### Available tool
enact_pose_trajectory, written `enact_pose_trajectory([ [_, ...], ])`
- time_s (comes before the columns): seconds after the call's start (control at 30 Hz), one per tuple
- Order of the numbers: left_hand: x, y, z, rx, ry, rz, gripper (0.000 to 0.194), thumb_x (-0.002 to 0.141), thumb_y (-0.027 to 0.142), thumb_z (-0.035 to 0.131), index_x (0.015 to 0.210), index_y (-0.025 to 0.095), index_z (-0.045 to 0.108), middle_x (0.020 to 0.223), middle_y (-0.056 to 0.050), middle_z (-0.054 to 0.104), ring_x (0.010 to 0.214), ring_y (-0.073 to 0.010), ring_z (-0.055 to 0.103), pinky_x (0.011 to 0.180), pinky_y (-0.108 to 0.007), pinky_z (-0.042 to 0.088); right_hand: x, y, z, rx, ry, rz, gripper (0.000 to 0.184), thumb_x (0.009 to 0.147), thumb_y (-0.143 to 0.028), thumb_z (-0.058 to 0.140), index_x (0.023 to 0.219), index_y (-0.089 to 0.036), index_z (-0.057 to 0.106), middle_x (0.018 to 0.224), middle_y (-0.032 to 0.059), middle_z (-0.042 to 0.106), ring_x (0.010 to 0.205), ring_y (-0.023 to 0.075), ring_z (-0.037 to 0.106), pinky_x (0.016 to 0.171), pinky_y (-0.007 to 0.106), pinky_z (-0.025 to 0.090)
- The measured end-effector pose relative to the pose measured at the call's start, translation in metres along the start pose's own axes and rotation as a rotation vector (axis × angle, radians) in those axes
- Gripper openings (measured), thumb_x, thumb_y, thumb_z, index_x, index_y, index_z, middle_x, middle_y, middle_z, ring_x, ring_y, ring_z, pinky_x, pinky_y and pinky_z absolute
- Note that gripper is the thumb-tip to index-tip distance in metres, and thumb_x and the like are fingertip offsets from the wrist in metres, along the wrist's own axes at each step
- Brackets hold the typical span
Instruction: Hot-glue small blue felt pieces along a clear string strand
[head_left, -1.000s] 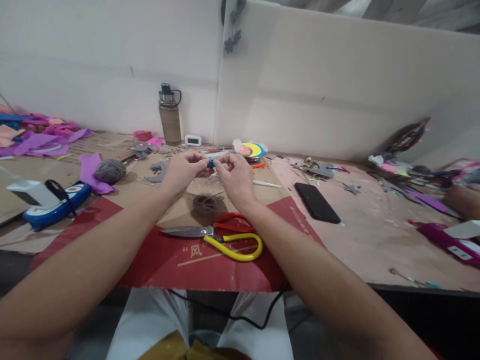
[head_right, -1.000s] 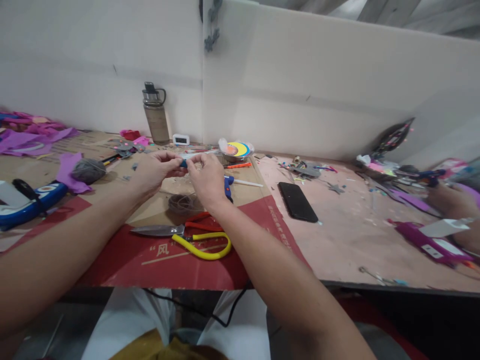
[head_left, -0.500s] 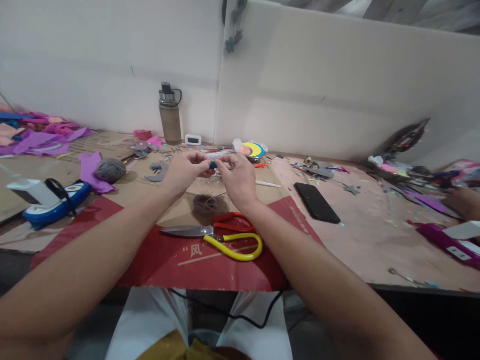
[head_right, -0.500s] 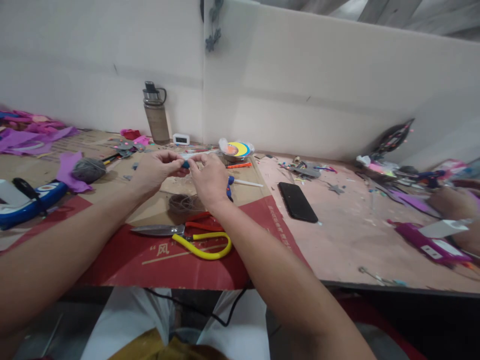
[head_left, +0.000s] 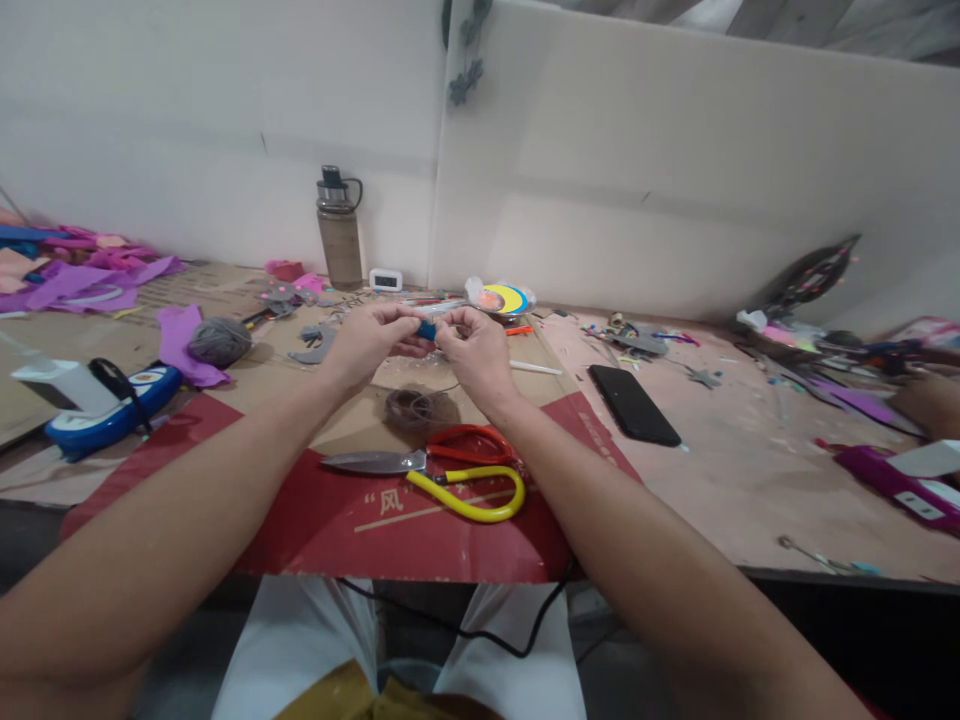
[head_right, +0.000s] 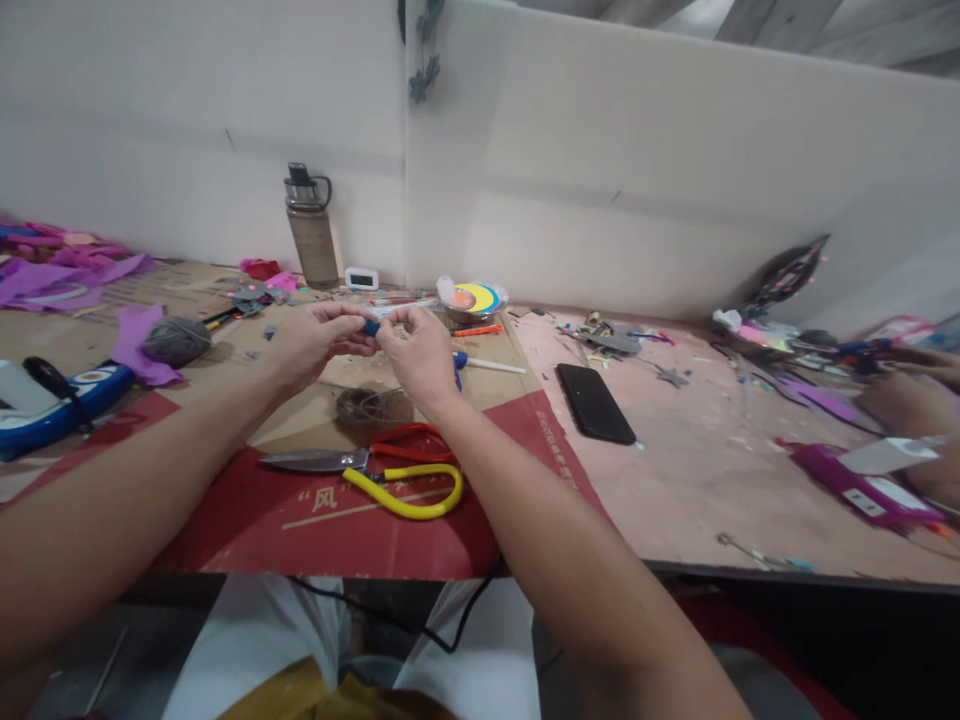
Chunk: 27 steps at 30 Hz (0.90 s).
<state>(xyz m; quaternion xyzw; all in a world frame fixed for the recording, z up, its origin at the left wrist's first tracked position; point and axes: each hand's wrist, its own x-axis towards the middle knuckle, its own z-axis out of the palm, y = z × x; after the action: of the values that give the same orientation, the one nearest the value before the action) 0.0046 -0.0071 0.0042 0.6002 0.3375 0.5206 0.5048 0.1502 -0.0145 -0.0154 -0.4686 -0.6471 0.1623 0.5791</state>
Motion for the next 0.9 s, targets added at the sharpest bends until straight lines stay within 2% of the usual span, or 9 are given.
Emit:
enact_pose_trajectory([
  [0.17,0.0000,-0.0003,-0.0015,0.036,-0.041,-0.001,0.015,0.070,0.022,0.070,0.081,0.013,0.069,0.068,-0.005,0.069,0.060,-0.0137,0.066,0.063,-0.027,0.056,-0.0013,-0.0001,-0.0007,0.018,-0.009,-0.017,0.012,0.078,-0.028,0.053,0.073,-0.019,0.059,0.078,0.0016,0.061,0.077,0.0138,0.052,0.068,0.025,0.040],
  [0.4,-0.0017,0.0011,-0.0012,0.133,-0.045,0.035,0.009,0.071,0.022,0.069,0.070,0.013,0.065,0.060,-0.002,0.065,0.054,-0.0102,0.061,0.058,-0.022,0.052,-0.0041,-0.0017,0.0020,-0.014,-0.014,-0.031,0.011,0.077,-0.027,0.054,0.073,-0.018,0.059,0.076,0.0004,0.058,0.074,0.0126,0.049,0.066,0.024,0.038],
  [0.6,-0.0003,0.0020,-0.0036,0.256,-0.037,0.005,0.008,0.074,0.024,0.067,0.076,0.016,0.067,0.049,0.001,0.058,0.040,-0.0097,0.053,0.039,-0.019,0.037,-0.0047,-0.0003,0.0018,-0.030,0.008,-0.024,0.010,0.076,-0.027,0.055,0.073,-0.017,0.059,0.076,-0.0001,0.057,0.076,0.0126,0.049,0.067,0.024,0.037],
  [0.77,0.0001,0.0038,-0.0036,0.234,-0.084,-0.045,0.011,0.076,0.025,0.064,0.076,0.015,0.069,0.049,-0.002,0.060,0.041,-0.0103,0.053,0.038,-0.019,0.035,-0.0050,0.0016,0.0012,-0.022,0.009,-0.017,0.012,0.077,-0.028,0.055,0.075,-0.018,0.059,0.076,-0.0002,0.058,0.076,0.0129,0.049,0.068,0.024,0.038],
  [0.9,-0.0017,0.0038,-0.0020,0.259,-0.072,-0.019,0.009,0.074,0.024,0.066,0.068,0.016,0.067,0.047,-0.001,0.059,0.038,-0.0082,0.049,0.038,-0.018,0.033,-0.0061,0.0018,0.0010,-0.034,0.001,-0.074,0.010,0.077,-0.026,0.055,0.074,-0.018,0.058,0.076,0.0000,0.057,0.075,0.0129,0.049,0.069,0.025,0.038],
])
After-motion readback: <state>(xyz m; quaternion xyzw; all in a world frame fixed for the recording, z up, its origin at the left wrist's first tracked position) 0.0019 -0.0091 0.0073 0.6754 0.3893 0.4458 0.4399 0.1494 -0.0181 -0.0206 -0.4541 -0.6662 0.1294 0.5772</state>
